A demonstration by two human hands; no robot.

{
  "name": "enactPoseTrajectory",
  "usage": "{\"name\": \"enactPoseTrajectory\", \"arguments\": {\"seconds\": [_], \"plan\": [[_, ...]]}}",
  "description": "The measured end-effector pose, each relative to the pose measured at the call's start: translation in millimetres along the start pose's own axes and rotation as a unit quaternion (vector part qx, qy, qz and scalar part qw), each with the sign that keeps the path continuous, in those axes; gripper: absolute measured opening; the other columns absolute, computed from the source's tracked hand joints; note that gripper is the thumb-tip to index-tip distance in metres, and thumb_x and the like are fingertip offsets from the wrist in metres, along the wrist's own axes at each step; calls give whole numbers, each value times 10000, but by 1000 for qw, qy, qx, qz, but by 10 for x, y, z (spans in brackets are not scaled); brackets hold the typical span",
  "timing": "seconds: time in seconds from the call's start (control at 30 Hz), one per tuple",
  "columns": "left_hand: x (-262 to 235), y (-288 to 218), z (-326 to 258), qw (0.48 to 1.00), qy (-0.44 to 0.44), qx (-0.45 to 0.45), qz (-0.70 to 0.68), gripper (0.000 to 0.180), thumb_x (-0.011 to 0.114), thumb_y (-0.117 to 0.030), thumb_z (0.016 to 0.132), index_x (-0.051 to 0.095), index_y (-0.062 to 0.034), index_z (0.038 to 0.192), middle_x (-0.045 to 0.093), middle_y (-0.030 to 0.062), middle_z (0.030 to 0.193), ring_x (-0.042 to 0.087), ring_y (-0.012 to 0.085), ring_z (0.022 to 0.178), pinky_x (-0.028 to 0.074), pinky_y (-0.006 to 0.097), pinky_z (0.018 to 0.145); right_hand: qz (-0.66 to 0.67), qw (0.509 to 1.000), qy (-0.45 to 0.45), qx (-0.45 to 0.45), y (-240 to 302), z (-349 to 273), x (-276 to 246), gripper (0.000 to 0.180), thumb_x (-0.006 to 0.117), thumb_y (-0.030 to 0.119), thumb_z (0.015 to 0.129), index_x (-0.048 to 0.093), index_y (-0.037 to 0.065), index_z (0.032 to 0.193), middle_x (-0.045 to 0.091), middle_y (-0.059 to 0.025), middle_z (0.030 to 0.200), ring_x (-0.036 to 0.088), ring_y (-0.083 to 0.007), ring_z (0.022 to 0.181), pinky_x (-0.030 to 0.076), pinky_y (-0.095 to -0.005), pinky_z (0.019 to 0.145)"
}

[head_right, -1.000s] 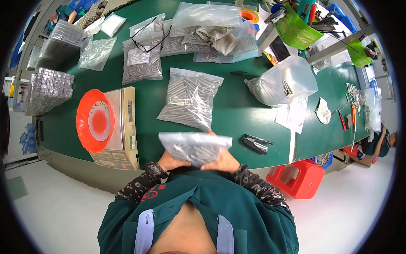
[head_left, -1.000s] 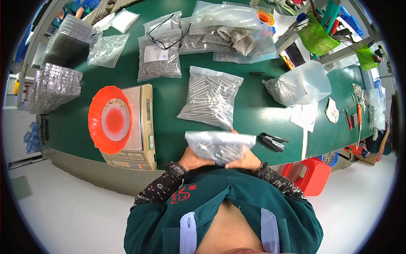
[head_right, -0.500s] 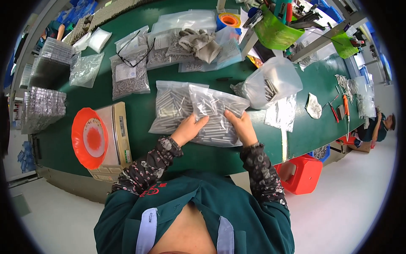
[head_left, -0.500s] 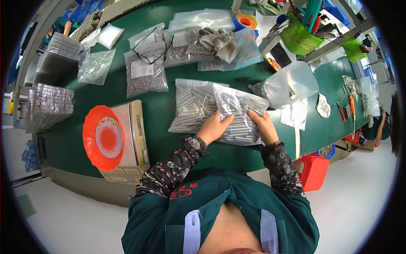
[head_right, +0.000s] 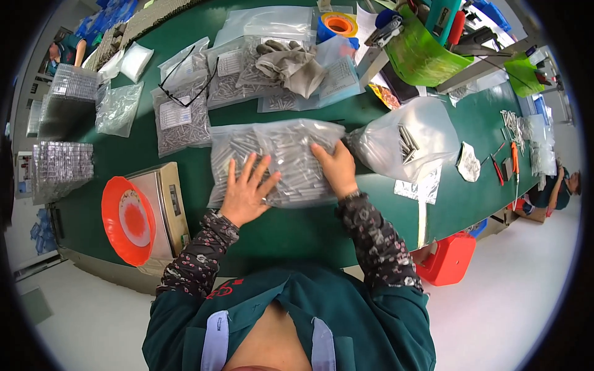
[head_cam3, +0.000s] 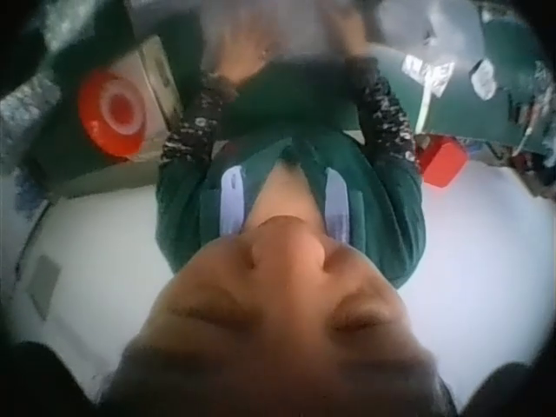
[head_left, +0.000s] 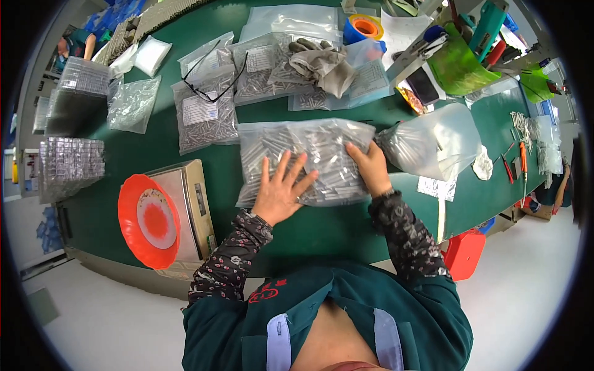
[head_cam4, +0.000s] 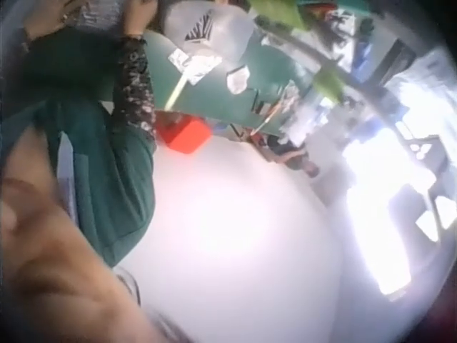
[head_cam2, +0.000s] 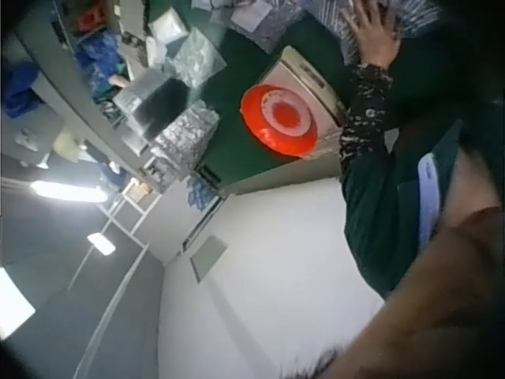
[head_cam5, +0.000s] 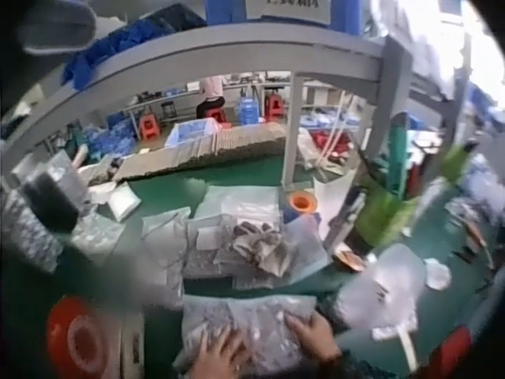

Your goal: Weighing small metal pins on a digital scale and packing them into plastic bags sealed with a stapler.

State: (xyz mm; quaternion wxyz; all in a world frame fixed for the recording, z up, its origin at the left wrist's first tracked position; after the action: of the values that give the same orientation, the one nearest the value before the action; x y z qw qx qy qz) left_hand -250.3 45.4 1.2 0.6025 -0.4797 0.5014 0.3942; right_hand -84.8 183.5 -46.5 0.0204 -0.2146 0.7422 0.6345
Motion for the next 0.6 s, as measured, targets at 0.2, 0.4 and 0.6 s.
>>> {"name": "enactPoseTrajectory", "arguments": {"seconds": [0.2, 0.4, 0.6], "plan": [[-142, 338, 239, 996, -16, -91, -1, 907, 754, -290, 553, 273, -302, 1322, 216, 84, 1389, 193, 322, 1277, 131, 599, 982, -99, 994, -36, 7, 334, 423, 139, 440, 626, 348, 718, 552, -10, 963, 602, -196, 880, 561, -360, 852, 434, -397, 734], [-117, 357, 305, 995, -20, -91, 17, 942, 769, -265, 533, 264, -323, 1326, 251, 79, 1367, 181, 313, 1285, 119, 592, 986, -363, 883, -74, -288, 887, -273, 271, 612, 603, 300, 727, 381, 58, 1244, 348, -189, 1281, 305, -338, 1209, 218, -506, 978], [-134, 245, 493, 993, 13, -104, 53, 953, 769, -289, 534, 262, -251, 1339, 237, 88, 1372, 169, 317, 1288, 116, 592, 987, -402, 853, 13, -334, 613, -229, 315, 730, 578, 456, 725, 303, 147, 1327, 195, -176, 1392, 161, -322, 1299, 98, -512, 1024]]}}
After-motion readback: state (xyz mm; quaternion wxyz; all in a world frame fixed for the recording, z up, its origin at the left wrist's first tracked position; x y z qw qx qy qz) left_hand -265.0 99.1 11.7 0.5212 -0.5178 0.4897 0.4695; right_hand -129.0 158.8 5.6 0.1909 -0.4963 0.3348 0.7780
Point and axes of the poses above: each hand's wrist, its own z-axis towards the middle knuckle, its own x-axis out of the palm, y = z × x, the point moved 5 cm from there along z, towards the middle knuckle
